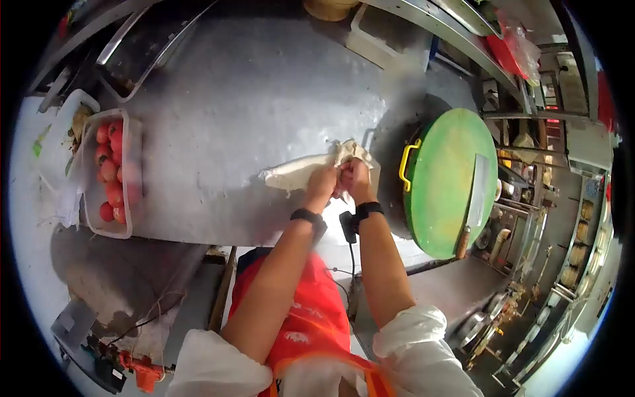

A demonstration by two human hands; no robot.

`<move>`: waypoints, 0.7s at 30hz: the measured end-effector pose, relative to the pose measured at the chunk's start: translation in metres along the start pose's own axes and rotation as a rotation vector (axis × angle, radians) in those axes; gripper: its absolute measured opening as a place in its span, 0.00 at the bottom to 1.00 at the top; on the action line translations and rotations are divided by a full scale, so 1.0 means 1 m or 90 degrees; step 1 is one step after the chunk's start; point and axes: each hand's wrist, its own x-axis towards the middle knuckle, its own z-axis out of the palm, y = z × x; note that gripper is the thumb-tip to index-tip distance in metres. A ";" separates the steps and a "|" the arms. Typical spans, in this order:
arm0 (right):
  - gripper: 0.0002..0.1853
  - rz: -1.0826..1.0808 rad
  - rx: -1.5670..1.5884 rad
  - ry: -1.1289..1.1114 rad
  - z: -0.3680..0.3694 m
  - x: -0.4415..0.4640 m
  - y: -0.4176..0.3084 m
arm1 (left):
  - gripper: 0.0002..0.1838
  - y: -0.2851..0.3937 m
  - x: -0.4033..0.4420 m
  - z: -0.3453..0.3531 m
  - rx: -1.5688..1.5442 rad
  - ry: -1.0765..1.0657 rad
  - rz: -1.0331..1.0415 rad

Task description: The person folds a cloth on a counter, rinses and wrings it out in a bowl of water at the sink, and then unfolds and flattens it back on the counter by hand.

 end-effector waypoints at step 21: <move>0.13 -0.100 -0.366 -0.322 -0.038 -0.084 0.027 | 0.19 -0.057 -0.050 -0.005 0.045 -0.172 0.064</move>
